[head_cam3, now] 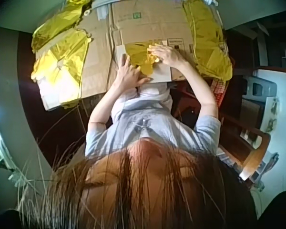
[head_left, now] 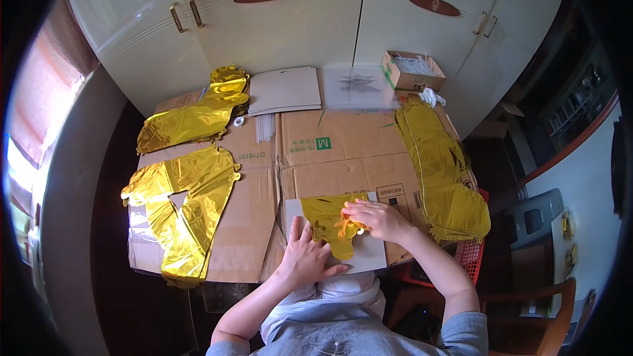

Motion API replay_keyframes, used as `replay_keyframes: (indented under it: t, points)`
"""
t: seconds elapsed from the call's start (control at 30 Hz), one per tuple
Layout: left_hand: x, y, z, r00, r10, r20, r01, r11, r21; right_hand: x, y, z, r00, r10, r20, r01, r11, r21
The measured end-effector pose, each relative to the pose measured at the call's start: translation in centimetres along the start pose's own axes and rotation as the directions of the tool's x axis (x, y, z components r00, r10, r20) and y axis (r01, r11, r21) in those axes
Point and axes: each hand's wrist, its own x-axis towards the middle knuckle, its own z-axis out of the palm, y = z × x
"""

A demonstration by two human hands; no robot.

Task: Flattening and folding gold-colored foil balloons on a cardboard workspace.

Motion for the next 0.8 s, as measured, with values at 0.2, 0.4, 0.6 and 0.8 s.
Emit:
replay_keyframes:
  t: [0.2,0.4,0.6,0.8]
  points:
    - [-0.1,-0.2,0.7,0.990,0.018,-0.140,-0.017,1.000,0.009,2.8,1.6,-1.2,0.906,0.396,-0.148,-0.324,0.875,0.359]
    - [-0.1,0.1,0.2,0.994,0.005,-0.107,-0.003,1.000,0.019,5.1,6.5,-1.1,0.896,0.440,-0.065,-0.368,0.816,0.447]
    - [-0.3,0.0,0.5,0.993,-0.003,-0.114,0.006,1.000,0.024,5.5,7.0,-1.1,0.847,0.517,0.125,-0.527,0.783,0.332]
    - [-0.1,-0.3,0.1,0.994,-0.007,-0.113,0.009,1.000,0.020,6.1,7.4,-0.7,0.829,0.535,0.163,-0.556,0.757,0.343]
